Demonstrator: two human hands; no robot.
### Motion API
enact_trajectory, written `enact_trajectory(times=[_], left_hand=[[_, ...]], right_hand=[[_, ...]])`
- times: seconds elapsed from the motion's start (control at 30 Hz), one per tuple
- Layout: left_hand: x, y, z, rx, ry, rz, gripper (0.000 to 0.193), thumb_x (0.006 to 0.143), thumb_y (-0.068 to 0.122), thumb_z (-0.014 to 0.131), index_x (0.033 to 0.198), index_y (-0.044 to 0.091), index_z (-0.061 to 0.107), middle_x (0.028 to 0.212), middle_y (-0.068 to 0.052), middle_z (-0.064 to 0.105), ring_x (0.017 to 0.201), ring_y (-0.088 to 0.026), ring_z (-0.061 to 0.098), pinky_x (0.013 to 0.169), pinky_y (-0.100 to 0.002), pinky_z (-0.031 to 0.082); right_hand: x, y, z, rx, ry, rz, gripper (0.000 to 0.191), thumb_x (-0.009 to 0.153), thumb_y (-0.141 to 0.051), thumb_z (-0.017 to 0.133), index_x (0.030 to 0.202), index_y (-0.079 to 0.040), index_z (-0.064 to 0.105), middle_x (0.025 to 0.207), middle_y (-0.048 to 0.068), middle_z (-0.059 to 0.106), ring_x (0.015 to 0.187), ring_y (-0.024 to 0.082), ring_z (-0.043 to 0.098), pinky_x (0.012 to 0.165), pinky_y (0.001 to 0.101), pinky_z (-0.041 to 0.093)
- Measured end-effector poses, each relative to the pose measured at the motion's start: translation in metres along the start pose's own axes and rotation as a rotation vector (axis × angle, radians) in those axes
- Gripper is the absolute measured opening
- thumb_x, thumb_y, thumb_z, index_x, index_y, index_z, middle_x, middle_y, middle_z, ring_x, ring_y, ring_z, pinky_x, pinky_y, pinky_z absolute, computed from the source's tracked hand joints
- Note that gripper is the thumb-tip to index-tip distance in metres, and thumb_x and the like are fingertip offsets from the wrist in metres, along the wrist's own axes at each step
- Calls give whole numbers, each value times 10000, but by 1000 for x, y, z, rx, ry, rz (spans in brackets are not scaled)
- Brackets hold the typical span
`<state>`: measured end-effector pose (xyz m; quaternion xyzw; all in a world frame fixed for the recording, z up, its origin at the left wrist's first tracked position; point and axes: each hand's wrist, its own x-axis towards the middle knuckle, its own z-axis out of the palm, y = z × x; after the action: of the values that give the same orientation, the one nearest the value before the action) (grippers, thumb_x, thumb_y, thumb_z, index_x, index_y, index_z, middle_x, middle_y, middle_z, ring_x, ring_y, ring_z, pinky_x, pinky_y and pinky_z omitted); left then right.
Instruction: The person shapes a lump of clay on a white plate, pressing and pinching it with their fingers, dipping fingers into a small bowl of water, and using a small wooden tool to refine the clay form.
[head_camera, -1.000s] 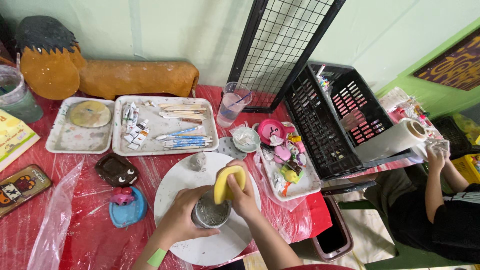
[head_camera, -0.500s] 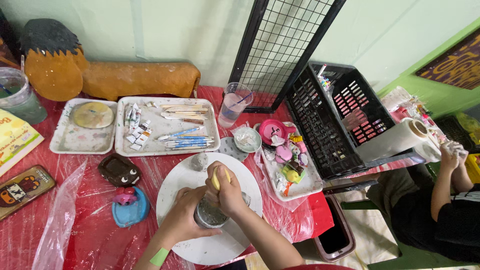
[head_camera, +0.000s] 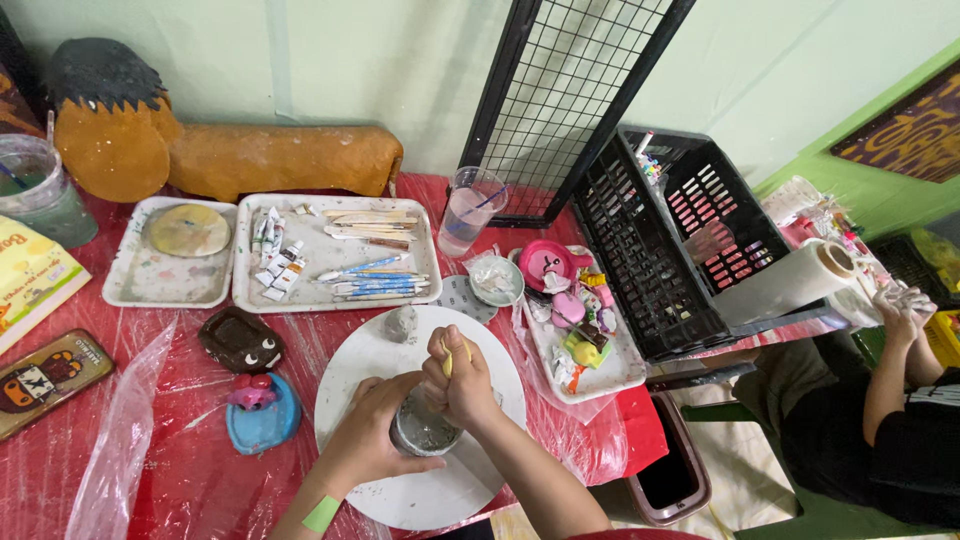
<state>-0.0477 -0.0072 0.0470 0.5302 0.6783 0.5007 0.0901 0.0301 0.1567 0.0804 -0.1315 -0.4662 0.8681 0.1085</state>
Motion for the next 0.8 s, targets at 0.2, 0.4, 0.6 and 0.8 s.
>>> enact_trajectory(times=[0.2, 0.4, 0.6, 0.8], left_hand=[[1, 3, 0, 3, -18, -51, 1085, 515, 555, 970, 1375, 61, 531, 1352, -125, 623, 1188, -344, 570, 1041, -445, 398], [0, 5, -4, -87, 58, 40, 1081, 540, 516, 938, 1402, 36, 497, 1362, -158, 604, 1237, -348, 557, 1053, -470, 374], [6, 10, 0, -308, 336, -62, 642, 793, 247, 836, 1354, 42, 598, 1214, -137, 709, 1157, -263, 667, 993, -377, 508], [12, -10, -9, -318, 462, -140, 299, 918, 177, 795, 1167, 49, 690, 1015, -63, 783, 905, -154, 749, 785, -296, 591]], right_hand=[[-10, -1, 1, -5, 9, -17, 442, 1095, -546, 378, 901, -150, 404, 590, -53, 290, 451, 61, 248, 409, 251, 194], [-22, -14, -4, -218, -190, -132, 282, 1044, -282, 459, 1279, -126, 458, 1018, 30, 529, 903, 114, 531, 778, 263, 443], [-48, -22, 8, -548, -99, -204, 394, 1051, -88, 511, 1425, -56, 391, 1345, 93, 565, 1268, 164, 523, 1098, 323, 417], [-46, -32, 1, -925, -62, -450, 530, 971, -28, 573, 1464, -32, 378, 1464, 147, 515, 1408, 235, 455, 1161, 351, 341]])
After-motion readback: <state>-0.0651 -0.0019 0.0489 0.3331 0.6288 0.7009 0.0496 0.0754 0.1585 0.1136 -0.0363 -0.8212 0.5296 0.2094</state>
